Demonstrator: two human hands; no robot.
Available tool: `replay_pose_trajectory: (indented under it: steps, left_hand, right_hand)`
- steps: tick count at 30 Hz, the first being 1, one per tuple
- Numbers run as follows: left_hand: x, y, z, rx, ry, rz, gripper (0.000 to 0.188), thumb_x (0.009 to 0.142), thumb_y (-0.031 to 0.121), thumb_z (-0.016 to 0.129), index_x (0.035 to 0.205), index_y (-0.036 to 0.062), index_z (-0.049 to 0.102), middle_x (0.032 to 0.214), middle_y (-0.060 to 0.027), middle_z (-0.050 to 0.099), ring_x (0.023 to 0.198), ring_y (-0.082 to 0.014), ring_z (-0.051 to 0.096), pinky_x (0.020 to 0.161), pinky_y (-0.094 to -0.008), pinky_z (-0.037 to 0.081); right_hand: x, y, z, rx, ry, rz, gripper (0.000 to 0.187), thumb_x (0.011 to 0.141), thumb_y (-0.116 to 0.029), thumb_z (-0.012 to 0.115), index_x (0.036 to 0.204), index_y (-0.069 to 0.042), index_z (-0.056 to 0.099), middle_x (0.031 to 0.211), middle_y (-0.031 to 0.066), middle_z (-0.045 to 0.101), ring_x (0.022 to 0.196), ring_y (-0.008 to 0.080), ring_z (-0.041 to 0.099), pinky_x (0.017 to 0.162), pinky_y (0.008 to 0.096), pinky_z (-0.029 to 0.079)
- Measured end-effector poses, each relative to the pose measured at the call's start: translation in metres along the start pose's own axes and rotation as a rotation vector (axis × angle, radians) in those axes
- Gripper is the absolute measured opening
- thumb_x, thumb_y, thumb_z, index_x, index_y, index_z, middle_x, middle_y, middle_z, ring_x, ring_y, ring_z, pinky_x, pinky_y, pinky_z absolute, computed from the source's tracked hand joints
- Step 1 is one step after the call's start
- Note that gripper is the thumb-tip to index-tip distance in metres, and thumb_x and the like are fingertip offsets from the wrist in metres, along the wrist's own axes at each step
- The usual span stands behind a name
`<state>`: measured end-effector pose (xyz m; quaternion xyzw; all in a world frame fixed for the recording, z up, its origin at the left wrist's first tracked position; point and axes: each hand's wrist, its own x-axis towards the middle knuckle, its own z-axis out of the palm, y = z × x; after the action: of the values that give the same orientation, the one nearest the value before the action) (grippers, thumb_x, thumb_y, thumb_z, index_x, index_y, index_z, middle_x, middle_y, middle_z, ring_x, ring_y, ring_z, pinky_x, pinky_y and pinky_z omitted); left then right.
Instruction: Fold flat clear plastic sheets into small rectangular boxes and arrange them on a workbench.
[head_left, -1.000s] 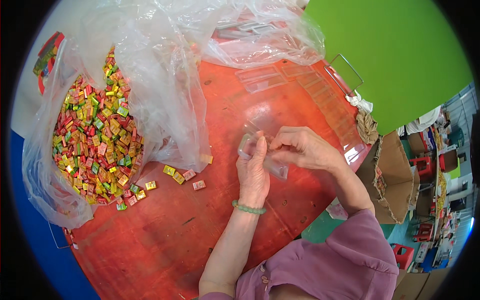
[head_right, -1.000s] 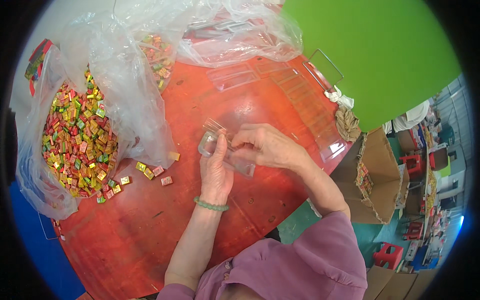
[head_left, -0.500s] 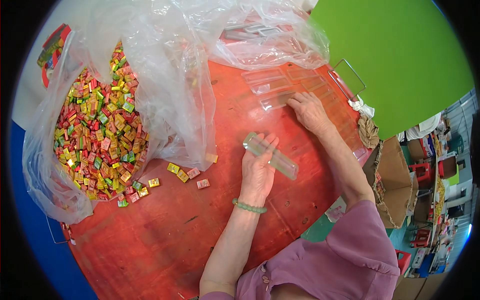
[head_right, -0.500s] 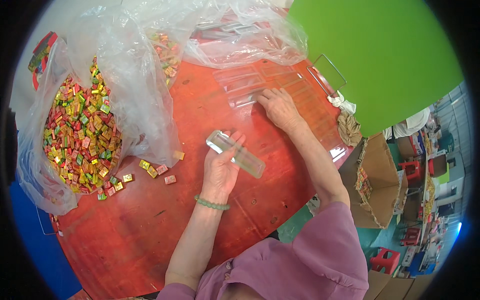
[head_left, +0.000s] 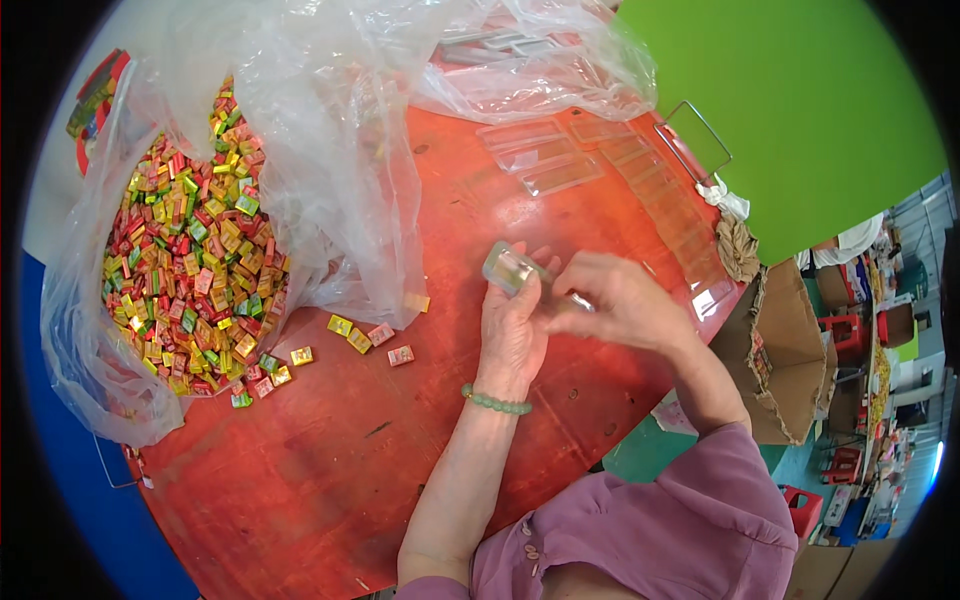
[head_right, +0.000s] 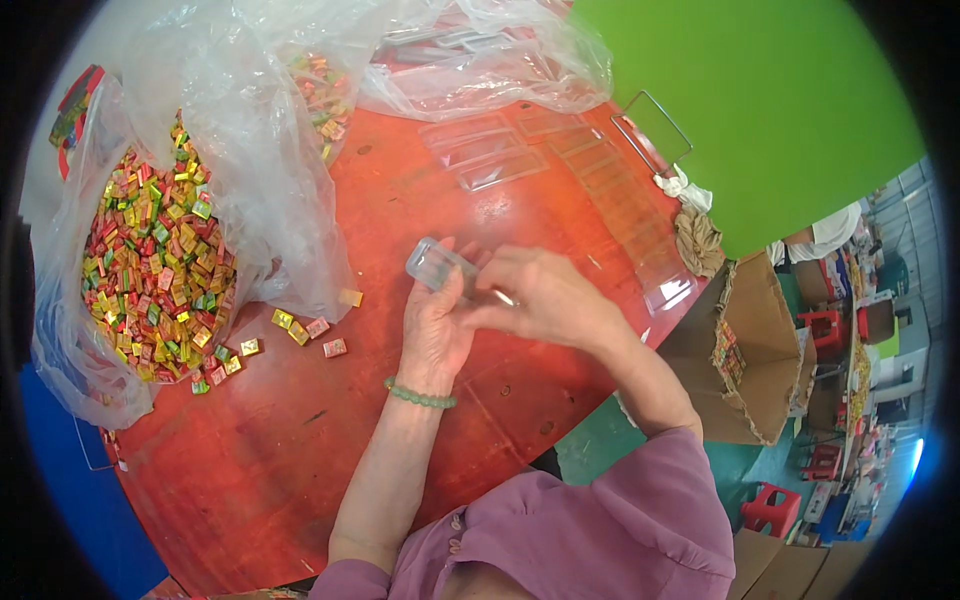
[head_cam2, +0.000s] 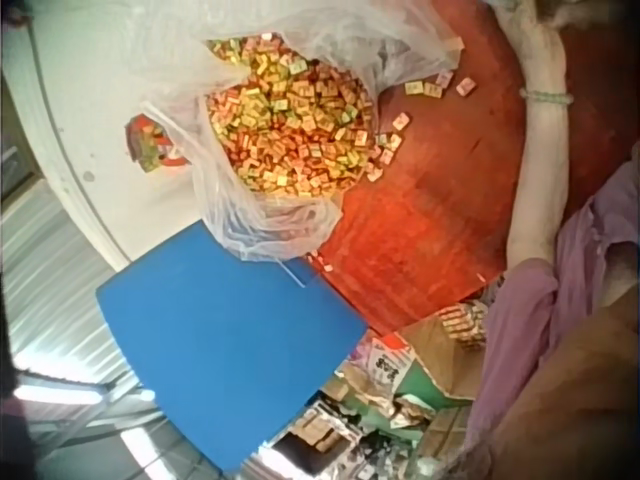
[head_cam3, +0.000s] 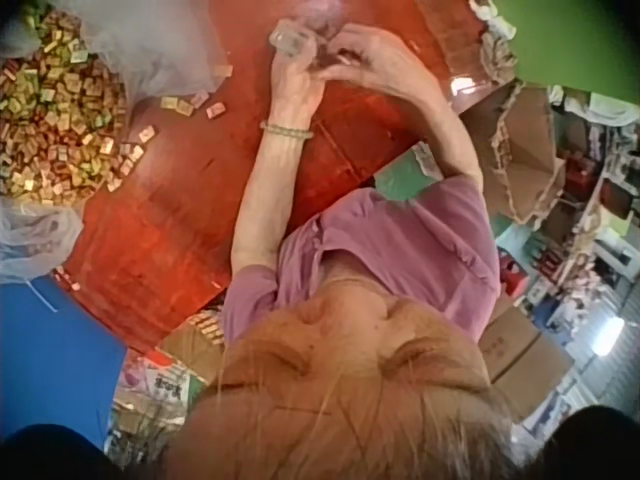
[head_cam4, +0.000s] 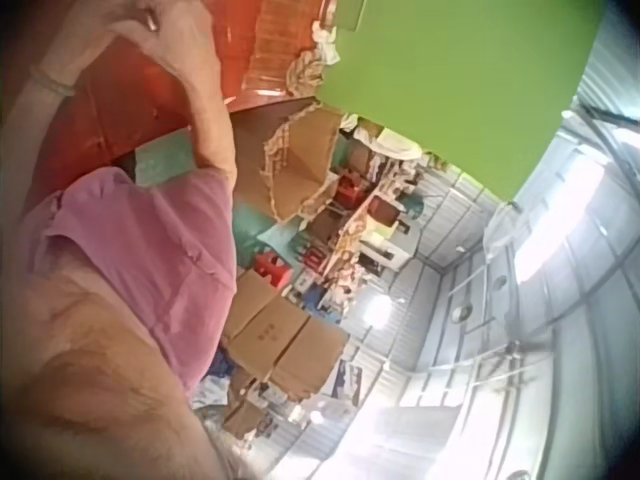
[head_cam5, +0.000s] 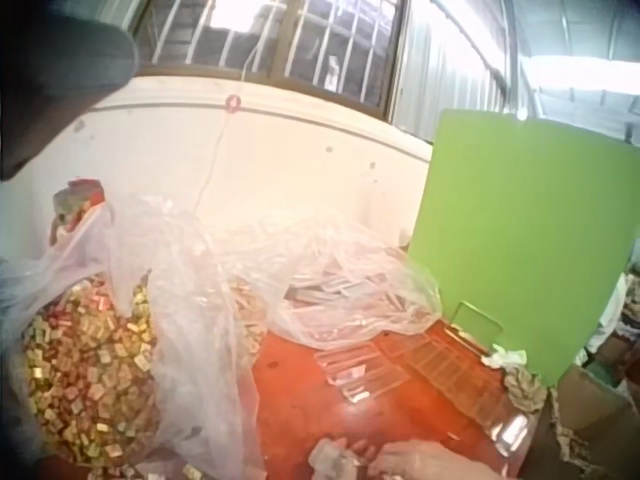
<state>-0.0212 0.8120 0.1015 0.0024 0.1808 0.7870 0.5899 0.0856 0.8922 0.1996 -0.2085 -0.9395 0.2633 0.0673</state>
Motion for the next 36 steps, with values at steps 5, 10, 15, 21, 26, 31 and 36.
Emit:
replay_pose_trajectory:
  steps: [5, 10, 15, 21, 26, 31, 36]
  left_hand:
    - [-0.001, -0.005, 0.008, 0.138, -0.072, -0.021, 0.059, 0.091, 0.008, 0.060, 0.140, 0.0048, 0.027, 0.130, -0.0160, 0.046, 0.119, -0.0260, 0.050, 0.100, -0.0420, 0.043]
    - [0.000, -0.013, 0.003, 0.356, -0.147, -0.002, 0.054, 0.090, 0.005, 0.061, 0.137, 0.0050, 0.033, 0.125, -0.0137, 0.050, 0.110, -0.0204, 0.055, 0.093, -0.0339, 0.048]
    - [-0.002, -0.020, 0.006, 0.622, -0.061, 0.099, 0.041, 0.088, 0.006, 0.066, 0.124, -0.0014, 0.049, 0.110, -0.0092, 0.061, 0.096, -0.0126, 0.060, 0.081, -0.0253, 0.052]
    - [-0.005, -0.014, 0.008, 0.625, -0.140, 0.062, 0.046, 0.086, 0.005, 0.067, 0.126, -0.0051, 0.047, 0.114, -0.0126, 0.060, 0.103, -0.0154, 0.059, 0.088, -0.0261, 0.049]
    - [-0.006, -0.012, 0.010, 0.526, -0.105, -0.006, 0.046, 0.088, 0.007, 0.065, 0.130, -0.0027, 0.047, 0.115, -0.0112, 0.061, 0.100, -0.0147, 0.060, 0.086, -0.0287, 0.052]
    - [-0.006, -0.008, 0.006, 0.452, -0.090, -0.038, 0.048, 0.088, 0.005, 0.065, 0.131, -0.0032, 0.045, 0.112, -0.0085, 0.061, 0.100, -0.0154, 0.060, 0.089, -0.0319, 0.052]
    - [-0.004, -0.003, 0.002, 0.423, -0.054, -0.067, 0.050, 0.086, 0.003, 0.067, 0.131, -0.0024, 0.047, 0.108, -0.0071, 0.061, 0.097, -0.0140, 0.061, 0.085, -0.0272, 0.052]
  right_hand:
    - [-0.011, 0.000, 0.003, -0.030, -0.042, 0.062, 0.018, 0.078, -0.018, 0.069, 0.085, -0.003, 0.061, 0.084, 0.0119, 0.061, 0.082, 0.0325, 0.061, 0.076, 0.0428, 0.044]
    - [-0.025, 0.010, -0.005, 0.346, -0.025, 0.275, 0.014, 0.082, -0.013, 0.064, 0.089, -0.001, 0.059, 0.082, 0.0155, 0.060, 0.080, 0.0349, 0.059, 0.075, 0.0433, 0.045]
    - [-0.040, 0.020, 0.009, 0.185, 0.163, 0.172, 0.013, 0.085, -0.011, 0.062, 0.086, 0.000, 0.057, 0.081, 0.0177, 0.059, 0.078, 0.0341, 0.059, 0.071, 0.0407, 0.046]
    - [-0.046, 0.025, 0.021, 0.322, 0.261, 0.137, 0.014, 0.087, -0.011, 0.060, 0.082, 0.001, 0.055, 0.075, 0.0142, 0.057, 0.068, 0.0257, 0.056, 0.063, 0.0356, 0.045]
    - [-0.048, 0.031, 0.030, 0.470, 0.284, 0.173, 0.013, 0.087, -0.008, 0.060, 0.079, 0.000, 0.056, 0.070, 0.0095, 0.057, 0.064, 0.0150, 0.051, 0.060, 0.0301, 0.043]
    - [-0.047, 0.032, 0.035, 0.698, 0.285, 0.184, 0.017, 0.092, -0.009, 0.059, 0.077, -0.003, 0.053, 0.071, -0.0031, 0.050, 0.064, 0.0042, 0.041, 0.055, 0.0212, 0.035]
    - [-0.041, 0.040, 0.040, 0.889, 0.188, 0.255, 0.018, 0.091, -0.013, 0.062, 0.077, -0.004, 0.056, 0.067, -0.0037, 0.053, 0.060, 0.0039, 0.045, 0.054, 0.0203, 0.037]
